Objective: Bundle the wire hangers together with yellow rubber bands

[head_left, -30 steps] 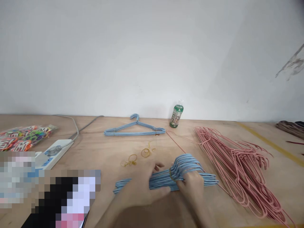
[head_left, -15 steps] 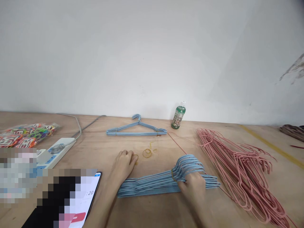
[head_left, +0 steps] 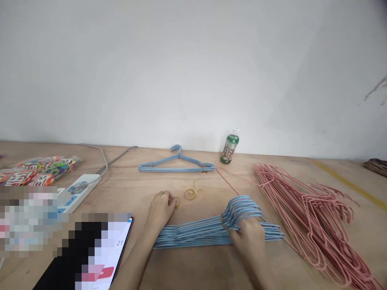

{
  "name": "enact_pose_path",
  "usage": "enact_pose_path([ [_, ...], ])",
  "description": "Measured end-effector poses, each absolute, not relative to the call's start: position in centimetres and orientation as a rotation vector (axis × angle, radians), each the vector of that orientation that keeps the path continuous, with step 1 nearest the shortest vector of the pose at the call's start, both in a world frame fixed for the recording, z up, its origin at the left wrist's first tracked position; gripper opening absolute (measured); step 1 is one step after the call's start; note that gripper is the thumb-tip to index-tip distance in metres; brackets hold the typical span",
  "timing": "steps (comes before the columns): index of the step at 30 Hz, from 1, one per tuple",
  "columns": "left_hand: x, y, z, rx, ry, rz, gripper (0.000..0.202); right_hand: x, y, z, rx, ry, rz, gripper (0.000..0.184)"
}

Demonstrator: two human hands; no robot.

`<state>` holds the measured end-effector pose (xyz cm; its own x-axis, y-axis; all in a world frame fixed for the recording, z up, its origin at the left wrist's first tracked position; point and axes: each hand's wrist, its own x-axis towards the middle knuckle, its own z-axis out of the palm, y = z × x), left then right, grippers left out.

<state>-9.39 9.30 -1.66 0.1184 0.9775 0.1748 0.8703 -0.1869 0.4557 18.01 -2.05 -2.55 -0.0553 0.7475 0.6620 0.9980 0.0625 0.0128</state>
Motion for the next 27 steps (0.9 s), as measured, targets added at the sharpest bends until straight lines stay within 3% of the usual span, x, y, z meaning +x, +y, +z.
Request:
enact_pose_path([
  [13, -8.8, 9.1, 0.0, 1.867, 1.656, 1.133, 0.014, 18.0, -2.0, -2.2, -1.723, -1.853, -0.657, 0.013],
  [27, -9.1, 8.3, 2.9, 1.137, 1.233, 1.242, 0.048, 18.0, -2.1, -2.0, -1.705, -1.873, -0.649, 0.014],
])
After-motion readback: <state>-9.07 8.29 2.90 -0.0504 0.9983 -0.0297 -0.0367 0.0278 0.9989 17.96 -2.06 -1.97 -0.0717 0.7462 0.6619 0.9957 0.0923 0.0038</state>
